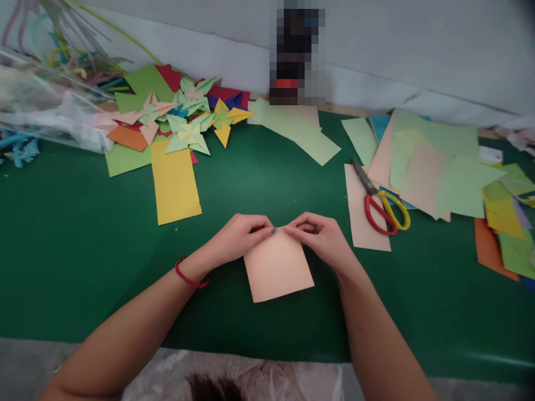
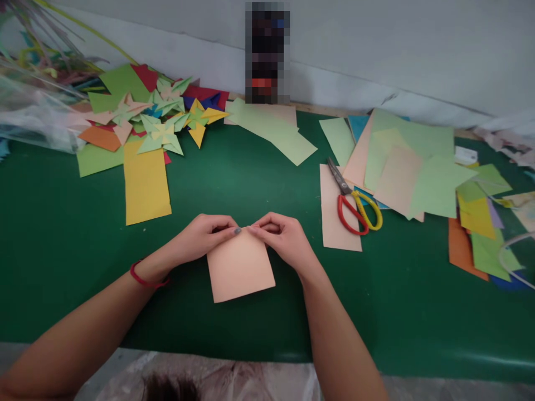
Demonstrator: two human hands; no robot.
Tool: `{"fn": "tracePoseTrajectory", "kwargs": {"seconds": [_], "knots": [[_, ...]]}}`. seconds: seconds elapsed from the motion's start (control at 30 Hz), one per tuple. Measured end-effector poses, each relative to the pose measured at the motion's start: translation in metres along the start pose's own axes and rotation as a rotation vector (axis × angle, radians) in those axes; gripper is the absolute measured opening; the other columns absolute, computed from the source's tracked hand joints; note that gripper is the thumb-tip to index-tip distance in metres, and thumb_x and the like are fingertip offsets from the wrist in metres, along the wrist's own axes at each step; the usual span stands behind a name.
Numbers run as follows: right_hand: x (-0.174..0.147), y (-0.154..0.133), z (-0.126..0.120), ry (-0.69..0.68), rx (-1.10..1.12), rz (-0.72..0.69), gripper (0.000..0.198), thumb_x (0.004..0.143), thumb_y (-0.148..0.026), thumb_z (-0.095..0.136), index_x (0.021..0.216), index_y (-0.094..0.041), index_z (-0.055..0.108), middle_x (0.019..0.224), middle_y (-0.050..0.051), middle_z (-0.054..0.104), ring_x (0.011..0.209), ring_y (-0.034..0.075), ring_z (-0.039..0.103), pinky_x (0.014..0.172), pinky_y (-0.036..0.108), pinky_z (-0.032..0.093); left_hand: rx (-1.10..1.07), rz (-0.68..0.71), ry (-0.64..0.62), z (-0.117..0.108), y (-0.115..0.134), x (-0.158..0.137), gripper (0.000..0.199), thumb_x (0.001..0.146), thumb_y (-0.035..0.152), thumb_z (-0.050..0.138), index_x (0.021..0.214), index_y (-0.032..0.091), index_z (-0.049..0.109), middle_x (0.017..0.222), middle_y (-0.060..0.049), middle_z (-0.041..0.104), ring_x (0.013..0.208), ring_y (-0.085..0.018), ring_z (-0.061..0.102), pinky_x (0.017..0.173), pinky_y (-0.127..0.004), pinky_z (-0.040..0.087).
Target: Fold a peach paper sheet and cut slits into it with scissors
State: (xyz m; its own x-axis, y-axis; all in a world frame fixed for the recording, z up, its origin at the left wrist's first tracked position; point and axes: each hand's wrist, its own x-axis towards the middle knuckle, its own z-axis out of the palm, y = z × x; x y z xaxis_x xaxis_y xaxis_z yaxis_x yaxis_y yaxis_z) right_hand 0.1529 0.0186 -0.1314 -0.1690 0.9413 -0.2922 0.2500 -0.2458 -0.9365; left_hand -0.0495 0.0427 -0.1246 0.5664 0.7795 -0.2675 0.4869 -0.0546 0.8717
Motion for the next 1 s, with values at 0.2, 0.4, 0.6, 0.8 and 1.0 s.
{"fn": "tracePoseTrajectory", "kwargs": {"seconds": [0.2, 0.4, 0.6, 0.8, 1.0], "knots": [[0.0006, 0.0019, -0.0002, 0.012, 0.006, 0.005, 0.021, 0.072, -0.040, 0.068, 0.074, -0.019, 0.067, 0.070, 0.004, 0.068, 0.067, 0.017, 0.062, 0.057, 0.027, 0.045, -0.004, 0.002, 0.009, 0.0009, -0.0005, -0.0002, 0.028, 0.087, 0.035, 0.040, 0.081, 0.018, 0.062, 0.077, 0.000, 0.061, 0.069, -0.013, 0.051, 0.056, -0.022, 0.035], [0.0014, 0.0044, 0.0003, 0.019, 0.046, 0.016, 0.021, 0.072, -0.040, 0.069, 0.073, -0.019, 0.066, 0.072, 0.004, 0.069, 0.069, 0.018, 0.063, 0.060, 0.028, 0.047, -0.015, 0.011, 0.029, 0.0025, -0.0001, 0.0004, 0.027, 0.087, 0.034, 0.041, 0.082, 0.019, 0.063, 0.077, 0.000, 0.062, 0.068, -0.013, 0.052, 0.057, -0.022, 0.035], [0.0015, 0.0052, -0.0004, 0.011, 0.056, 0.040, 0.021, 0.071, -0.039, 0.069, 0.074, -0.018, 0.066, 0.073, 0.005, 0.070, 0.071, 0.018, 0.063, 0.063, 0.029, 0.048, -0.033, 0.009, 0.026, 0.0027, -0.0013, 0.0006, 0.028, 0.087, 0.036, 0.042, 0.083, 0.019, 0.064, 0.078, 0.000, 0.062, 0.070, -0.013, 0.052, 0.057, -0.022, 0.036], [0.0018, 0.0040, -0.0008, 0.011, 0.055, 0.057, 0.022, 0.070, -0.040, 0.069, 0.073, -0.018, 0.067, 0.072, 0.005, 0.070, 0.071, 0.019, 0.064, 0.065, 0.031, 0.049, -0.027, 0.003, 0.025, 0.0029, -0.0012, -0.0001, 0.029, 0.086, 0.037, 0.041, 0.083, 0.019, 0.064, 0.078, -0.001, 0.063, 0.070, -0.014, 0.052, 0.057, -0.023, 0.036], [0.0019, 0.0048, -0.0004, 0.017, 0.072, 0.073, 0.023, 0.069, -0.041, 0.070, 0.073, -0.018, 0.066, 0.072, 0.005, 0.070, 0.071, 0.019, 0.064, 0.064, 0.031, 0.049, -0.017, 0.000, 0.023, 0.0024, -0.0011, 0.0005, 0.029, 0.086, 0.037, 0.042, 0.082, 0.019, 0.064, 0.077, 0.000, 0.062, 0.069, -0.013, 0.052, 0.056, -0.022, 0.035]]}}
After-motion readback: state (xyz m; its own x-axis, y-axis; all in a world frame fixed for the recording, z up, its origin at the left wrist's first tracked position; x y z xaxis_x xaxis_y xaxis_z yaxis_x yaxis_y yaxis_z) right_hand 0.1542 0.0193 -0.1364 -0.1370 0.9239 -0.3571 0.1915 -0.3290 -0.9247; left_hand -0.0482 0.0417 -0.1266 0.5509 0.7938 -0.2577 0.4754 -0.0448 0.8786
